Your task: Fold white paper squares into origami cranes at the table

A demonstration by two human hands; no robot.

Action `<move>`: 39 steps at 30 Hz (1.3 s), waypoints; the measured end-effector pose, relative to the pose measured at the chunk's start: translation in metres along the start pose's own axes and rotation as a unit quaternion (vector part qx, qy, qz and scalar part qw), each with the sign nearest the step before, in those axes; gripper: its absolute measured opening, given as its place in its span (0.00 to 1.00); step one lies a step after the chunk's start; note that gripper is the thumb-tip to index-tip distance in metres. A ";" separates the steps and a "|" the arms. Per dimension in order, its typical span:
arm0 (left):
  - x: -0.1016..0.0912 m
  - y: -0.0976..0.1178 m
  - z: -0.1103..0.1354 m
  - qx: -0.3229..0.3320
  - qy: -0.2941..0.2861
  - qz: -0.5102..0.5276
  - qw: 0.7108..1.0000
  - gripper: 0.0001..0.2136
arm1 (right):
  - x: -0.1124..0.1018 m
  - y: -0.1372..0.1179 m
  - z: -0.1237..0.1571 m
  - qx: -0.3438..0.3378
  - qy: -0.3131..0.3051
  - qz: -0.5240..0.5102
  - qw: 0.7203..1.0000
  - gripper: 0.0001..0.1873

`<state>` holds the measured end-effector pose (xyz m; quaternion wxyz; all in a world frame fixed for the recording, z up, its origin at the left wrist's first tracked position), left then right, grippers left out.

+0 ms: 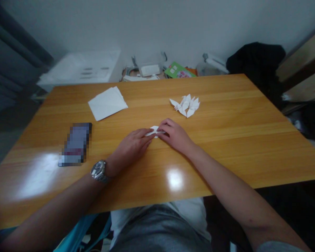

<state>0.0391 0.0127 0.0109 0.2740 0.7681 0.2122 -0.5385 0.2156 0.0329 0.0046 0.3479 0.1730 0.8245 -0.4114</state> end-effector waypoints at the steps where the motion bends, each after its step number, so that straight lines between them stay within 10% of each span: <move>1: 0.001 -0.002 0.000 -0.005 0.004 -0.003 1.000 0.17 | -0.001 -0.002 0.001 -0.013 -0.010 0.010 1.000 0.08; 14: 0.003 -0.012 0.000 -0.017 0.004 0.006 1.000 0.17 | 0.003 -0.012 0.007 -0.052 -0.103 0.198 0.973 0.20; 39: -0.008 -0.029 0.008 -0.042 -0.032 0.061 0.997 0.18 | -0.010 0.005 0.012 -0.048 -0.126 0.184 0.974 0.20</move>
Point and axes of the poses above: each hand's wrist, its own z-axis away from the middle knuckle, its own x-axis out of the palm, y = z × x, the point moved 5 cm from there along -z, towards the middle knuckle
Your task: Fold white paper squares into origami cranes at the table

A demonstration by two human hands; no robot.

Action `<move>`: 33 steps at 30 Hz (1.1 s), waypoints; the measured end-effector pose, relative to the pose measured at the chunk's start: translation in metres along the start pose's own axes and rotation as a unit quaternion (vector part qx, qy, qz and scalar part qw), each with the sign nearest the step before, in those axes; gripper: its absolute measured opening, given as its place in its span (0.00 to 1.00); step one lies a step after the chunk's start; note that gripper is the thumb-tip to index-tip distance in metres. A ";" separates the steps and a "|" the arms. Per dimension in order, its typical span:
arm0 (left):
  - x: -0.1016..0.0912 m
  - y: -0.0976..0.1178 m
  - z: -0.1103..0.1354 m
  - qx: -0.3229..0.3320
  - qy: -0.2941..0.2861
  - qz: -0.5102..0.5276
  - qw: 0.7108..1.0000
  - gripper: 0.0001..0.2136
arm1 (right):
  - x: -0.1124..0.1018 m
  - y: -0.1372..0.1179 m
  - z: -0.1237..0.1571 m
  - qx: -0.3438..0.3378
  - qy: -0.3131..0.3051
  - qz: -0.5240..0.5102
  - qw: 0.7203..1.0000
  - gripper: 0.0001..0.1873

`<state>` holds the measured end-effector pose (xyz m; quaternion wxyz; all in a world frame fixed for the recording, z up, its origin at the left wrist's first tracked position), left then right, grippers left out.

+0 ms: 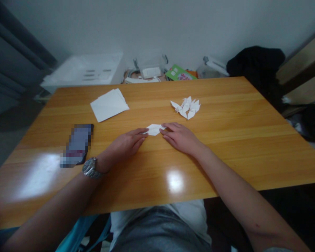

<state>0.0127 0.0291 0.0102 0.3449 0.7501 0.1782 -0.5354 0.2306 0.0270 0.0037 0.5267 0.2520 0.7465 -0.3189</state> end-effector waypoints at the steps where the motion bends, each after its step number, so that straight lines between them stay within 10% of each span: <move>1: 0.000 -0.001 0.000 0.001 0.001 0.001 1.000 0.18 | 0.000 0.000 0.000 0.001 0.000 0.000 1.000 0.20; 33: 0.008 0.006 -0.005 0.072 0.001 -0.034 0.997 0.17 | -0.001 -0.003 -0.004 -0.009 0.033 -0.022 0.999 0.17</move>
Point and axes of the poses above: each hand's wrist, its own z-axis away from the middle knuckle, its own x-axis out of the palm, y = z × x, the point moved 5 cm from there along -z, towards the middle knuckle
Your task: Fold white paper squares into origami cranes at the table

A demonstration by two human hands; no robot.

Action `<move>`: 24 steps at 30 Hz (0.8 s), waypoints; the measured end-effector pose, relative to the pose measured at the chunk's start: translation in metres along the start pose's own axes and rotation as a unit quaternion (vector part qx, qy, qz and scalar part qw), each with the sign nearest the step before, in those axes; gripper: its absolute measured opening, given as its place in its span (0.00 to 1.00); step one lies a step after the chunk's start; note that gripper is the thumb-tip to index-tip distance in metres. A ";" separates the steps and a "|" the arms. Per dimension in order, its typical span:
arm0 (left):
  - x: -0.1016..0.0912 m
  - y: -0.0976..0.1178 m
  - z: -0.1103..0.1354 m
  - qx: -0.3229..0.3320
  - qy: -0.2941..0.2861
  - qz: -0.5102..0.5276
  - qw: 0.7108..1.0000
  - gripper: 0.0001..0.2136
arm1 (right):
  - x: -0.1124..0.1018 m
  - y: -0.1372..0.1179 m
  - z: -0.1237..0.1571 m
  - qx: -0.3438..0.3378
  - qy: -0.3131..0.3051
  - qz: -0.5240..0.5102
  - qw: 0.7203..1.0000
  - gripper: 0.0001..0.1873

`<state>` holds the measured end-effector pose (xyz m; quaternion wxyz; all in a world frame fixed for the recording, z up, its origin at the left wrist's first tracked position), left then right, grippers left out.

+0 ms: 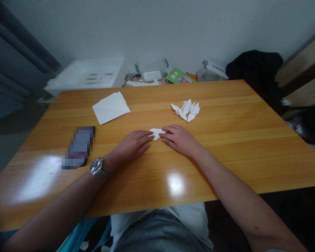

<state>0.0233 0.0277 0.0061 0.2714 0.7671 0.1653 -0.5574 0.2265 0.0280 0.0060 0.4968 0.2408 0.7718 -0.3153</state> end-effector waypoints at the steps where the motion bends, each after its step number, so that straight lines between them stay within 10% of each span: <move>1: 0.000 0.001 0.000 -0.003 0.000 0.003 1.000 0.17 | 0.000 -0.001 0.000 0.001 0.003 -0.004 1.000 0.16; 24: 0.001 -0.002 -0.002 0.003 0.016 0.060 0.998 0.13 | -0.002 -0.003 -0.002 -0.012 0.010 -0.120 0.993 0.11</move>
Point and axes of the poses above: each hand's wrist, its own z-axis away from the middle knuckle, its own x-axis out of the palm, y = z × x, the point moved 5 cm from there along -z, towards the middle knuckle
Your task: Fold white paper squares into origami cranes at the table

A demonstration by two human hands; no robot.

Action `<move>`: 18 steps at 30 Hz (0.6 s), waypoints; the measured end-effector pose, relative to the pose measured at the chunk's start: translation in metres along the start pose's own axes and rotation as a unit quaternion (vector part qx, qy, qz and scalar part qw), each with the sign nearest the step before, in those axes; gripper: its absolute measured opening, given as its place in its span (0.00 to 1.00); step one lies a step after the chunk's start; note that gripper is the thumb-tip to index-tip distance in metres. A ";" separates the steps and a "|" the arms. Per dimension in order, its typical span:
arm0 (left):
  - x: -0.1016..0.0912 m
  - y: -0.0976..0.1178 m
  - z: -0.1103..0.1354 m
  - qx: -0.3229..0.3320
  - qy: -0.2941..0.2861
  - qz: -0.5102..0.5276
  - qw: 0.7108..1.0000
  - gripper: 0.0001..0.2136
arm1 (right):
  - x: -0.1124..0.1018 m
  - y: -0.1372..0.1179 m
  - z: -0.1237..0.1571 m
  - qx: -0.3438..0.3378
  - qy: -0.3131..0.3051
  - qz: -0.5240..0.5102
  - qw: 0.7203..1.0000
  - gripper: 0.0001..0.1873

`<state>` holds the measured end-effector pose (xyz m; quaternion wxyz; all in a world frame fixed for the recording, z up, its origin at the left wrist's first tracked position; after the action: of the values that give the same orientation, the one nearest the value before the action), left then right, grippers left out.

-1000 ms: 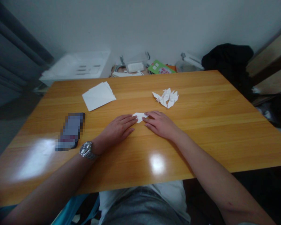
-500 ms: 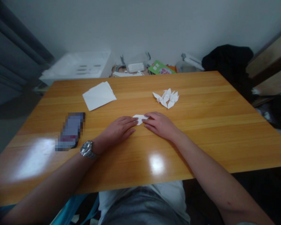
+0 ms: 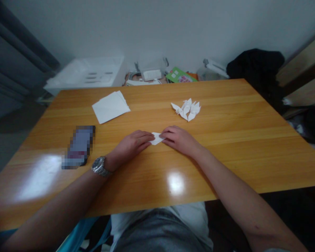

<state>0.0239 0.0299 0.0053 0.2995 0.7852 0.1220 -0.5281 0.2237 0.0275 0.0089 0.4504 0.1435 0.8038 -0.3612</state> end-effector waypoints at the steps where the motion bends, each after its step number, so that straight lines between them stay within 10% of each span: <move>1: 0.000 0.000 0.000 -0.002 -0.001 0.003 1.000 0.13 | 0.000 0.000 0.000 0.000 -0.001 -0.001 1.000 0.11; 18: -0.001 -0.001 -0.001 0.029 0.008 0.019 0.999 0.13 | 0.002 -0.001 0.002 -0.076 0.008 0.098 0.992 0.12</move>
<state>0.0240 0.0313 0.0062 0.2855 0.7999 0.0937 -0.5195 0.2236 0.0253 0.0070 0.4870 0.1896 0.8144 -0.2522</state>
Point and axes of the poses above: each hand's wrist, its own z-axis away from the middle knuckle, its own x-axis out of the palm, y = z × x, the point moved 5 cm from there along -z, towards the middle knuckle
